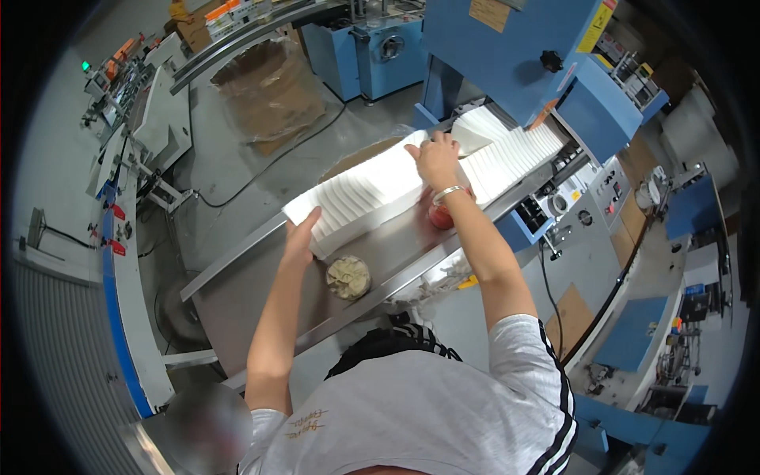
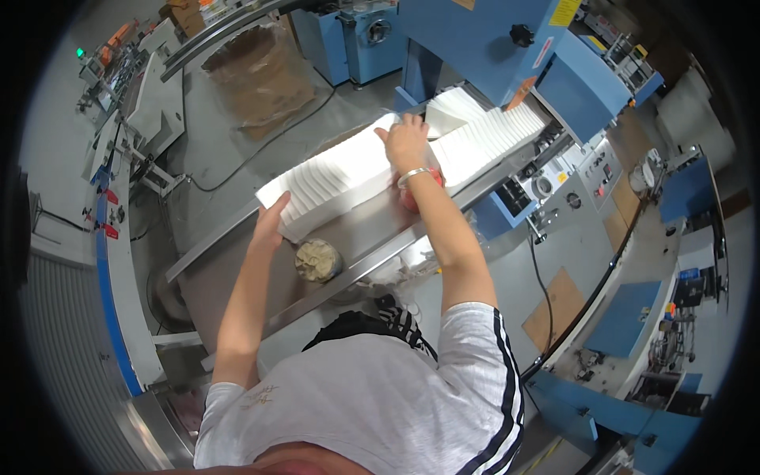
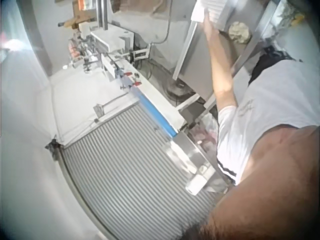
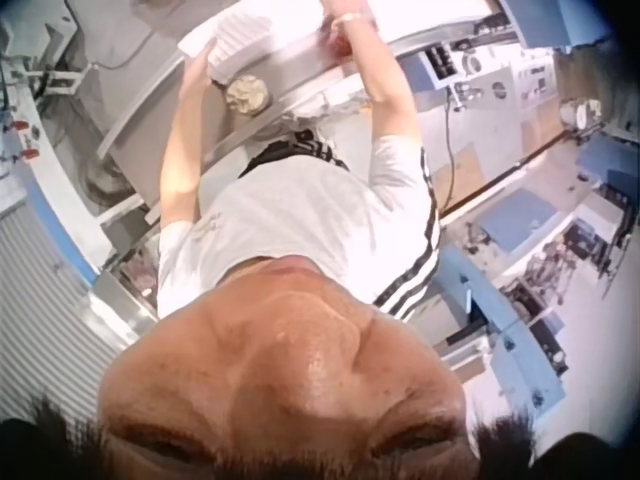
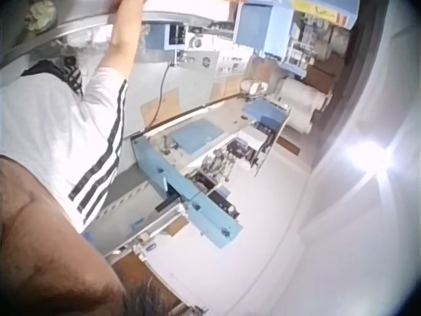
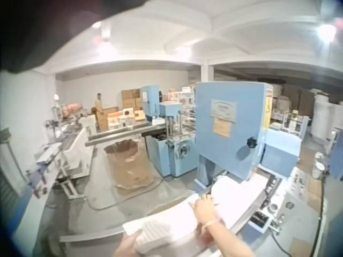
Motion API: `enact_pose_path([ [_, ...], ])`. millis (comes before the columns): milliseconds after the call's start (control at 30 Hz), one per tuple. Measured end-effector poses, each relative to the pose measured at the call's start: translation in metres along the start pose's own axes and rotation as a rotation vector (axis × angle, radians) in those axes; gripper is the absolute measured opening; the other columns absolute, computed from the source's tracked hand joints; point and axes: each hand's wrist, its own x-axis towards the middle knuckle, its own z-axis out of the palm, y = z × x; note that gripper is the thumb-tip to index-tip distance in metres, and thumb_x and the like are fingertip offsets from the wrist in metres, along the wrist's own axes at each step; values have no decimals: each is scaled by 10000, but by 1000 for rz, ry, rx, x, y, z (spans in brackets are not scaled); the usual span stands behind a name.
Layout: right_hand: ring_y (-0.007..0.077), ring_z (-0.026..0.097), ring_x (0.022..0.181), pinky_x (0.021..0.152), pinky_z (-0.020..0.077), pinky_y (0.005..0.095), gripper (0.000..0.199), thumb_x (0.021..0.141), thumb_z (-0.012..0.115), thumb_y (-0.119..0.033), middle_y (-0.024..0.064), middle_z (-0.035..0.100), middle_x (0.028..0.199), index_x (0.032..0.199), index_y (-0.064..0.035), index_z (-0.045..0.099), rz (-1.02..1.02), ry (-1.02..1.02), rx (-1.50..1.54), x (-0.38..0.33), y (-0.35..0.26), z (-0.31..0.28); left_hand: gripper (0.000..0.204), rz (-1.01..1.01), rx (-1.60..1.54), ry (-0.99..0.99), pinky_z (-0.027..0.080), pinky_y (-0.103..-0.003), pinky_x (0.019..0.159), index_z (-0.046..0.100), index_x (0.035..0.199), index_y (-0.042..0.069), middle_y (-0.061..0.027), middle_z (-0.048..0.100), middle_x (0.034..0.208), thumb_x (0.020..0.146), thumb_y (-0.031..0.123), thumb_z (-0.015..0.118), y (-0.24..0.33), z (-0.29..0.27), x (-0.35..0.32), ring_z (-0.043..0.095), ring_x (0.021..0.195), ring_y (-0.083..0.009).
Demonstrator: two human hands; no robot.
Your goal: The recorder collects stacks of paper product blanks from a machine and organizes them on a work table.
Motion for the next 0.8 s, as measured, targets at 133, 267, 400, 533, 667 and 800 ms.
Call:
enact_pose_path([
  [133,277,533,961,847,352,415,504,864,539,-529,109,632,965,797,-71,739,-42,23,15,-8,-23,8,714,9,12,-57,418,-373,969,335,1365,2,-133,508,1294,815,207,741,7,-35,-8,512,1172,-250],
  [267,253,554,936,835,339,418,506,862,523,-551,86,641,923,821,-97,744,-31,-83,-51,-24,-59,-5,680,-29,79,-21,422,-369,973,356,1382,16,-116,513,1308,846,241,711,16,-74,-25,519,1176,-247],
  [400,244,573,898,733,395,420,516,820,548,-589,72,644,892,808,-107,733,-72,-21,-17,-56,-100,-5,776,-87,53,-66,369,-359,1027,299,1420,21,-119,467,1359,823,247,739,34,-117,-47,459,1242,-249],
  [533,260,594,942,734,463,440,579,764,578,-652,84,656,936,906,-110,724,-83,-300,62,-95,-137,-44,775,-148,142,-13,367,-362,1034,306,1428,15,-121,451,1391,833,276,728,55,-172,-69,437,1275,-253],
  [667,295,638,978,796,513,416,554,793,584,-628,133,683,994,972,-121,722,-62,-448,233,-102,-108,-69,838,-188,296,10,337,-372,1053,268,1448,23,-136,413,1421,816,315,734,75,-160,-84,399,1308,-264],
  [800,424,620,984,869,483,450,734,815,585,-612,247,655,1029,1235,-12,536,172,-506,549,-101,-44,-48,883,-141,391,-14,295,-368,1072,256,1450,21,-141,404,1426,787,317,758,74,-120,-75,363,1328,-266],
])
